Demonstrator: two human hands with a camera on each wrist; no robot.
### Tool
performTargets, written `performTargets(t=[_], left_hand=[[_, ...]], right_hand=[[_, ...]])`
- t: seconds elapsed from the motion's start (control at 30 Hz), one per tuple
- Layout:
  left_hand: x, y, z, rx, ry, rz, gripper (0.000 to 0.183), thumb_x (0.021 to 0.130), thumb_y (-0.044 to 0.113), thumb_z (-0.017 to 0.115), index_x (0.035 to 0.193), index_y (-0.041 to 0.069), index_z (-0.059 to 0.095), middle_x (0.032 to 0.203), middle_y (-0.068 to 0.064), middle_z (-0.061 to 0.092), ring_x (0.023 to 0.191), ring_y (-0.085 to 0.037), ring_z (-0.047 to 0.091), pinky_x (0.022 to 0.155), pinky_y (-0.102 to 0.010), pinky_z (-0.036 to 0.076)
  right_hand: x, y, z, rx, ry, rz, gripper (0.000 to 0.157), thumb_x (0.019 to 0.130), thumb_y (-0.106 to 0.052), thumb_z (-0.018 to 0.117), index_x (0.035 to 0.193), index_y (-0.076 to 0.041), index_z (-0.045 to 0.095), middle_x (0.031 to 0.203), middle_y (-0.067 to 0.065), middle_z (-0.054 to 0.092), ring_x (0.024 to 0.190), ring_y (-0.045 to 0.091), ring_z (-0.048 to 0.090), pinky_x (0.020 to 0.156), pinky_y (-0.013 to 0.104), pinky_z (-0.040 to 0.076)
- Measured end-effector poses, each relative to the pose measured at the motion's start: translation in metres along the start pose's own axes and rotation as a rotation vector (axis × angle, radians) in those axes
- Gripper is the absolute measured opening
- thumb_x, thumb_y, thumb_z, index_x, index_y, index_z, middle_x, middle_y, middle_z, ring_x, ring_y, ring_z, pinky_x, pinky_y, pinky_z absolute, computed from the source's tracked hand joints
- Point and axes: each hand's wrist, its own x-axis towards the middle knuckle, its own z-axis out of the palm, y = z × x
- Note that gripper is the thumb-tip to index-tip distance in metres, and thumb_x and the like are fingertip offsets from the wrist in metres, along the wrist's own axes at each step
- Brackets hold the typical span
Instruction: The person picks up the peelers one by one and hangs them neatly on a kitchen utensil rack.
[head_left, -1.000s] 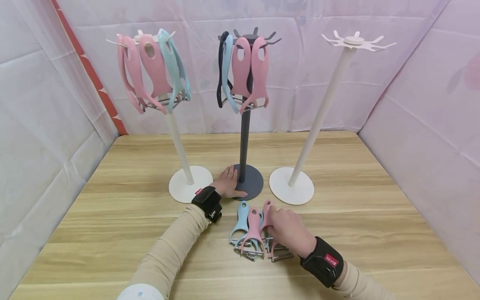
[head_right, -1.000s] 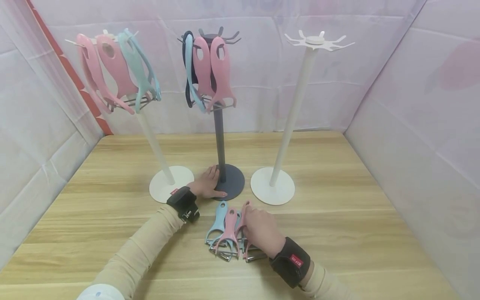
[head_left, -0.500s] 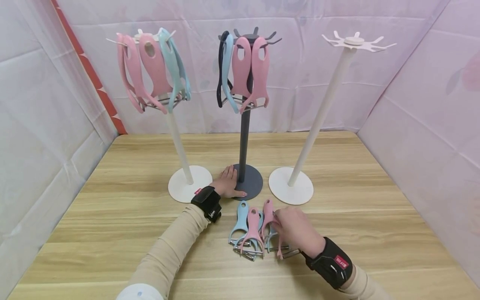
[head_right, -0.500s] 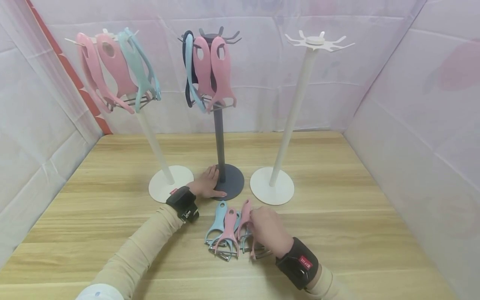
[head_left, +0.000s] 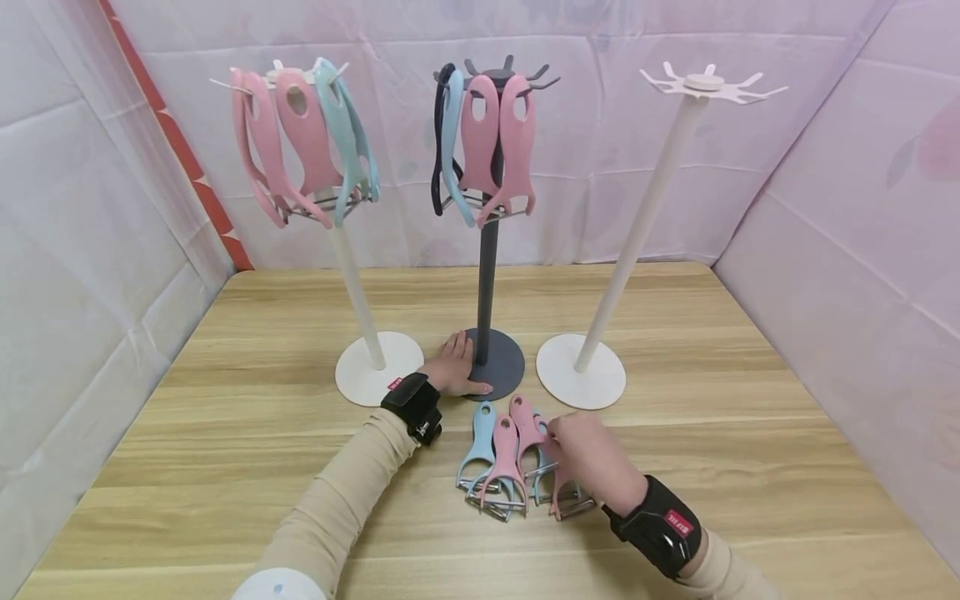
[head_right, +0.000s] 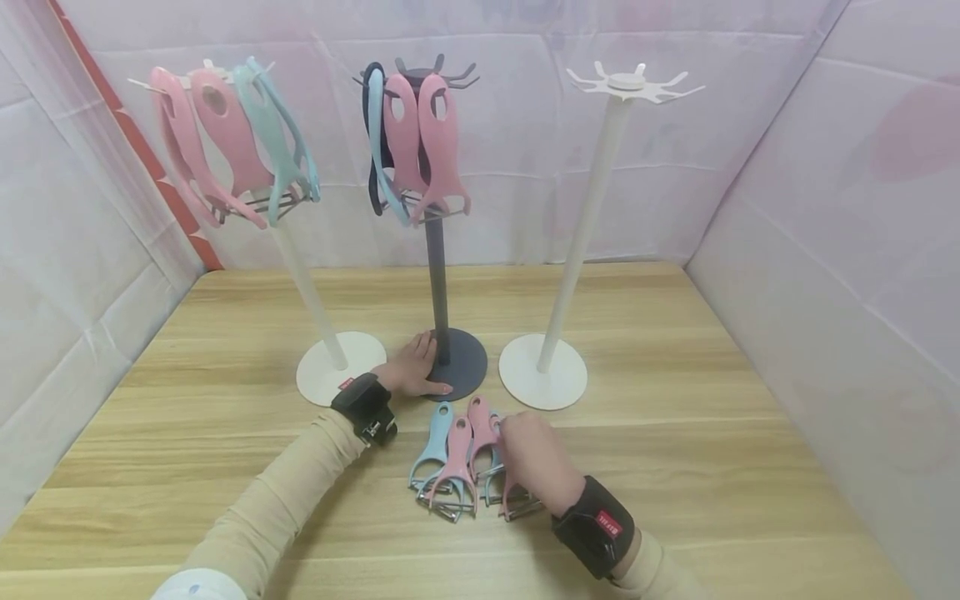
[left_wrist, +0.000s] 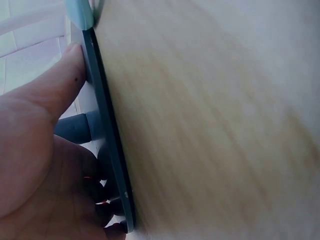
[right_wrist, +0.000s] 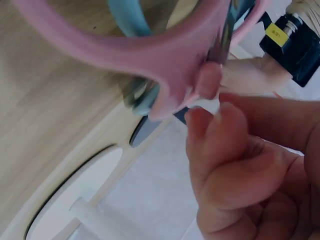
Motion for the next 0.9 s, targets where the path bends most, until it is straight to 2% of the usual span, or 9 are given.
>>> performTargets(t=[0.13,0.3,0.43,0.53,0.6,0.7,0.8,0.9], left_hand=[[0.001,0.0,0.002,0.004,0.002,-0.002,0.093,0.086,0.055,0.05,0.142,-0.009,0.01,0.148,-0.026,0.002,0.137,-0.034,0.003,0.109,-0.04,0.013],[0.001,0.0,0.002,0.005,0.0,-0.006,0.093,0.086,0.055,0.049,0.142,-0.008,0.01,0.148,-0.025,0.001,0.137,-0.033,0.002,0.109,-0.04,0.013],[0.001,0.0,0.002,0.008,0.003,-0.007,0.093,0.086,0.055,0.05,0.142,-0.008,0.01,0.148,-0.025,0.002,0.137,-0.033,0.003,0.109,-0.04,0.014],[0.002,-0.001,0.001,0.01,0.001,-0.007,0.093,0.086,0.055,0.049,0.142,-0.008,0.01,0.148,-0.025,0.001,0.137,-0.033,0.002,0.109,-0.04,0.013],[0.002,-0.001,0.002,0.014,-0.001,-0.007,0.093,0.086,0.055,0.049,0.142,-0.008,0.009,0.148,-0.025,0.001,0.137,-0.033,0.002,0.109,-0.04,0.013],[0.002,-0.001,0.001,0.021,-0.004,-0.006,0.093,0.087,0.056,0.048,0.142,-0.008,0.009,0.148,-0.025,0.0,0.137,-0.033,0.002,0.11,-0.04,0.013],[0.002,-0.001,0.001,0.021,-0.012,-0.006,0.093,0.087,0.056,0.047,0.142,-0.007,0.008,0.148,-0.025,-0.001,0.137,-0.033,0.001,0.11,-0.039,0.012],[0.001,0.0,0.0,0.017,-0.023,-0.006,0.092,0.088,0.055,0.046,0.142,-0.007,0.006,0.148,-0.025,-0.002,0.137,-0.033,-0.001,0.11,-0.039,0.01]], right_hand=[[0.002,-0.002,0.005,-0.052,-0.018,-0.022,0.026,0.079,-0.007,0.068,0.057,-0.01,0.055,0.05,-0.006,0.037,0.048,0.008,0.034,0.042,0.022,0.031],[0.003,-0.005,0.006,-0.073,-0.044,-0.018,0.022,0.08,-0.006,0.067,0.061,-0.007,0.057,0.051,-0.004,0.04,0.048,0.009,0.036,0.041,0.022,0.033],[0.002,-0.005,0.003,-0.06,-0.065,-0.013,0.017,0.074,-0.003,0.072,0.066,-0.004,0.057,0.055,-0.001,0.045,0.052,0.012,0.042,0.045,0.025,0.039],[0.0,-0.004,-0.002,-0.061,-0.051,-0.01,0.02,0.068,0.001,0.074,0.068,-0.003,0.055,0.058,0.001,0.046,0.055,0.014,0.046,0.049,0.027,0.042],[0.0,-0.003,-0.006,-0.071,-0.003,-0.015,0.021,0.069,0.002,0.073,0.068,-0.002,0.053,0.059,0.003,0.048,0.055,0.015,0.049,0.05,0.029,0.044],[0.0,-0.001,-0.013,-0.049,0.087,-0.017,0.018,0.077,0.002,0.067,0.068,-0.003,0.052,0.059,0.004,0.05,0.054,0.017,0.051,0.047,0.029,0.042],[0.0,0.002,-0.022,-0.007,0.242,-0.067,0.016,0.079,0.004,0.065,0.07,-0.002,0.053,0.06,0.005,0.051,0.052,0.019,0.052,0.045,0.03,0.041],[0.002,0.007,-0.031,0.024,0.448,-0.176,0.014,0.076,0.006,0.066,0.073,0.001,0.054,0.061,0.006,0.051,0.048,0.019,0.049,0.04,0.03,0.039]])
